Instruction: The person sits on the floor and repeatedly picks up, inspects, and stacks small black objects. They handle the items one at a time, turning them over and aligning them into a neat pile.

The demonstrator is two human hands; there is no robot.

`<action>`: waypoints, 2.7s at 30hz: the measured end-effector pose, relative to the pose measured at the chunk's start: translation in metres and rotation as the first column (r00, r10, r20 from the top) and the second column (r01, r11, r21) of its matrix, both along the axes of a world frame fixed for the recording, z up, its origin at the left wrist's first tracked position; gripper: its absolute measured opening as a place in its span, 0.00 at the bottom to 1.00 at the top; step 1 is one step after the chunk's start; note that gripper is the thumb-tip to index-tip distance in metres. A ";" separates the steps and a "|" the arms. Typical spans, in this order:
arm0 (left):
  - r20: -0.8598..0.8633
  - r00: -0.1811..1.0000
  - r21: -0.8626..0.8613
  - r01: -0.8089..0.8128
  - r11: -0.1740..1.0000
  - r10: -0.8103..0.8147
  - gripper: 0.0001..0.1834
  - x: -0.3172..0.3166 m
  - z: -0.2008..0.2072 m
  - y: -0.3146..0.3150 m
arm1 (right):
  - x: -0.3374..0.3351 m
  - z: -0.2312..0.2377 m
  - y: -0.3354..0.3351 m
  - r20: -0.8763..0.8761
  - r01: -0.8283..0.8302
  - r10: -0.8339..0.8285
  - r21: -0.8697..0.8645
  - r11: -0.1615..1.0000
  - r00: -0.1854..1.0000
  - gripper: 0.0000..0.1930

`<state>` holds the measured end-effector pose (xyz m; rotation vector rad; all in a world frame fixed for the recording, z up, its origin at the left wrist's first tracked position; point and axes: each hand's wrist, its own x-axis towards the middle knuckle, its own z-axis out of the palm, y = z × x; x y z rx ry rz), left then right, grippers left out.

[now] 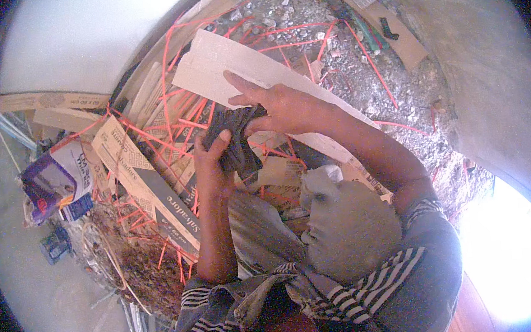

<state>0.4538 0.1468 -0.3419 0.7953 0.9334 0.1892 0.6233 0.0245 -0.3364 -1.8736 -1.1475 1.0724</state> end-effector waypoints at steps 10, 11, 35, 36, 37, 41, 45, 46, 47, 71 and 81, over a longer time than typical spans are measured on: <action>0.027 0.997 -0.146 0.079 0.986 -0.075 0.32 0.004 -0.007 0.016 | 0.011 -0.001 0.002 -0.018 -0.052 0.053 0.041 0.998 0.998 0.57; 0.051 0.996 -0.166 0.074 0.983 -0.067 0.33 0.005 -0.008 0.017 | 0.012 -0.002 0.003 0.000 -0.040 0.040 0.033 0.999 0.999 0.57; -0.097 0.991 0.248 0.119 0.961 -0.098 0.37 -0.004 0.001 0.002 | -0.028 -0.027 0.010 -0.039 0.237 -0.240 0.372 0.897 0.970 0.24; -0.125 0.982 0.306 0.172 0.936 -0.139 0.39 -0.007 0.000 0.001 | -0.029 -0.029 0.010 -0.016 0.213 -0.225 0.392 0.895 0.974 0.24; -0.156 0.971 0.362 0.225 0.905 -0.179 0.41 -0.010 -0.002 0.002 | -0.030 -0.030 0.009 0.007 0.196 -0.216 0.398 0.896 0.976 0.25; -0.263 0.891 0.435 0.452 0.779 -0.370 0.46 -0.016 -0.013 0.015 | -0.036 -0.029 0.004 0.057 0.138 -0.172 0.378 0.915 0.984 0.23; -0.173 0.871 0.456 0.484 0.747 -0.459 0.43 -0.021 -0.023 0.018 | -0.043 -0.028 0.010 0.127 -0.022 -0.040 0.452 0.892 0.991 0.25; -0.124 0.881 0.413 0.464 0.784 -0.457 0.43 -0.023 -0.024 0.018 | -0.044 -0.028 0.012 0.075 0.012 -0.049 0.432 0.902 0.996 0.25; -0.047 0.893 0.394 0.427 0.814 -0.447 0.43 -0.025 -0.024 0.017 | -0.045 -0.028 0.013 0.014 0.041 -0.051 0.399 0.916 0.999 0.26; 0.443 0.896 0.174 -0.065 0.983 -0.019 0.51 -0.024 -0.026 0.001 | -0.069 -0.017 0.027 -0.108 0.000 0.032 0.285 0.958 0.994 0.47; -0.120 0.943 0.487 0.328 0.810 -0.310 0.48 -0.054 -0.059 0.010 | -0.055 -0.026 0.023 -0.378 0.071 0.111 0.436 0.897 0.919 0.49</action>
